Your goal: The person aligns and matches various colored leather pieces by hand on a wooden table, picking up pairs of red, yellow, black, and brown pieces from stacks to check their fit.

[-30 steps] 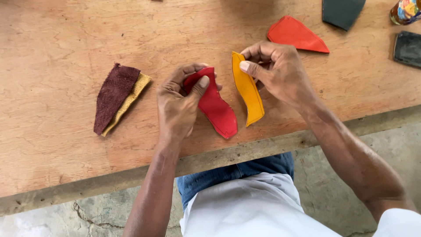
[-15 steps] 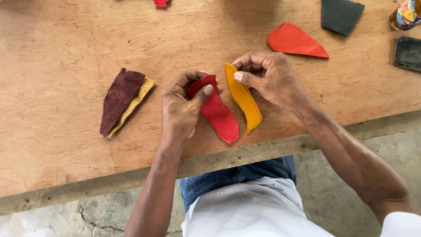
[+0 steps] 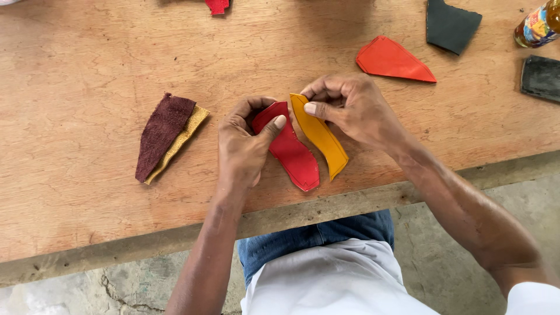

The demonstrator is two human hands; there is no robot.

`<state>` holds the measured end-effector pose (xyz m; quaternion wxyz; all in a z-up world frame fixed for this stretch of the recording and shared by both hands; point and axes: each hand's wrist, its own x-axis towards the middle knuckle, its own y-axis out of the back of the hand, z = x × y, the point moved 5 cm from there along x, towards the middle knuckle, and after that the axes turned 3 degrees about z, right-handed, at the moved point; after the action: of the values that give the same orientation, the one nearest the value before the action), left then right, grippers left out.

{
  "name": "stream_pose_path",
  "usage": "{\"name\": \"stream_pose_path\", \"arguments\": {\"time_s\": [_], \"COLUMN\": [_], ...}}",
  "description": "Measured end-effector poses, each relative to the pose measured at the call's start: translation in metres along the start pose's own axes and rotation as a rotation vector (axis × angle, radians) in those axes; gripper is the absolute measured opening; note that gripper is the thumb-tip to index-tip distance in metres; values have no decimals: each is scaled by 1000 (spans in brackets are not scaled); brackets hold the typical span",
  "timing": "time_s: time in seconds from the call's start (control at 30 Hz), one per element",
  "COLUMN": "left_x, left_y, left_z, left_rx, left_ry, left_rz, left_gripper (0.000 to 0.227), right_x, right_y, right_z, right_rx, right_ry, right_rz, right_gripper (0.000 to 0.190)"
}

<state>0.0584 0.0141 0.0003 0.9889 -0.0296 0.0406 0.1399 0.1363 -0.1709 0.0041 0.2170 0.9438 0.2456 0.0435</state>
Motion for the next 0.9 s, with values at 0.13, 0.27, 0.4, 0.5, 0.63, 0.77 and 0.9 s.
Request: {"name": "stream_pose_path", "arguments": {"time_s": [0.13, 0.27, 0.4, 0.5, 0.63, 0.77, 0.9], "left_x": [-17, -36, -38, -11, 22, 33, 43], "left_y": [4, 6, 11, -5, -58, -81, -53], "left_z": [18, 35, 60, 60, 43, 27, 32], "left_rx": [694, 1208, 1146, 909, 711, 993, 951], "left_ry": [-197, -412, -702, -569, -551, -583, -55], "left_rz": [162, 243, 228, -106, -549, -695, -512], "left_gripper": [39, 53, 48, 28, 41, 49, 20], "right_x": [21, 31, -21, -69, -93, -101, -93], "right_y": [-2, 6, 15, -6, -30, -27, -9], "right_z": [-17, -53, -71, -55, -49, -56, -41], "right_rx": [-218, -231, -601, -745, -722, -554, -136], "right_ry": [351, 497, 247, 24, 205, 337, 51], "right_rz": [-29, 34, 96, -73, 58, 133, -136], "right_gripper": [23, 21, 34, 54, 55, 41, 12]}}
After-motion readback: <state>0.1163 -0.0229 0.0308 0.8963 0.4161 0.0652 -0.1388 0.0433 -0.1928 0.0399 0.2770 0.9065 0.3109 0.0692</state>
